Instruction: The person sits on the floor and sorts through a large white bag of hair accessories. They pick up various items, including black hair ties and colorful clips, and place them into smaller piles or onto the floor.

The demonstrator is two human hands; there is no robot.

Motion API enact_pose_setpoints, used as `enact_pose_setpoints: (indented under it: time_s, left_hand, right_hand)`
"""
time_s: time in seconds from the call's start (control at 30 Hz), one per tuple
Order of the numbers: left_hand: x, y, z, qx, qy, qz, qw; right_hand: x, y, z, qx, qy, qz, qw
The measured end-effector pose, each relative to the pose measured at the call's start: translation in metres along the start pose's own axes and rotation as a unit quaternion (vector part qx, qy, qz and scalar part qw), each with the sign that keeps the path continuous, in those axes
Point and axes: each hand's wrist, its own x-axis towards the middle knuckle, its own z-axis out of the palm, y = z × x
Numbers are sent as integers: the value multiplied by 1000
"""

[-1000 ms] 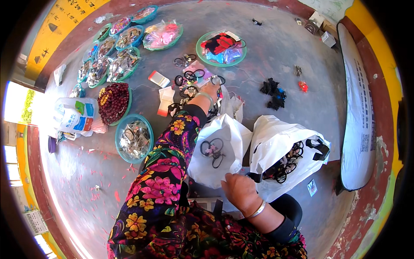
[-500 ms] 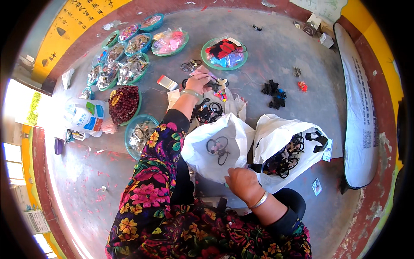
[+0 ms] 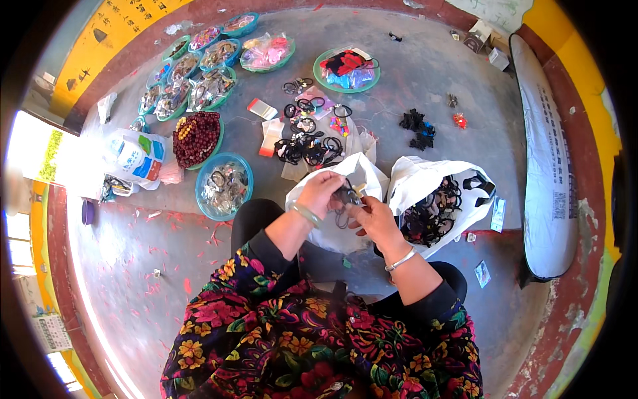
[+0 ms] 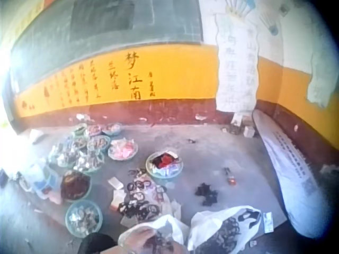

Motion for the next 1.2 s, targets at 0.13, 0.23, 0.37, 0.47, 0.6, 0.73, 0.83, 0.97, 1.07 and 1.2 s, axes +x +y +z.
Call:
enact_pose_setpoints:
  time_s: [0.13, 0.23, 0.37, 0.47, 0.6, 0.73, 0.83, 0.97, 1.07, 1.2]
  left_hand:
    - [-5, -10, 4, 51, 37, 36, 997]
    - [3, -8, -5, 75, 74, 36, 994]
    - [10, 2, -14, 115, 85, 37, 989]
    - [11, -5, -16, 229, 55, 35, 971]
    - [11, -27, -15, 472, 9, 156, 868]
    - [10, -32, -7, 608, -11, 150, 780]
    - [18, -40, -8, 658, 7, 139, 740]
    - [18, -38, -11, 639, -2, 195, 744]
    - [20, -36, -10, 629, 9, 182, 756]
    - [19, -31, -15, 584, 32, 282, 761]
  right_hand:
    - [8, 4, -1, -42, -19, 44, 998]
    - [6, -9, -8, -210, -33, 27, 977]
    - [16, -27, -34, -94, 64, 35, 993]
    - [25, -38, -48, 125, 159, 28, 979]
    - [30, -35, -34, 135, 109, 49, 984]
    - [31, -28, -21, -16, 57, 19, 998]
    - [37, -3, -25, -384, 92, -175, 902]
    - [28, 14, -19, -624, 66, -233, 743]
    - [26, 14, -9, -673, -37, -118, 729]
    - [38, 36, -9, -710, -102, -45, 695]
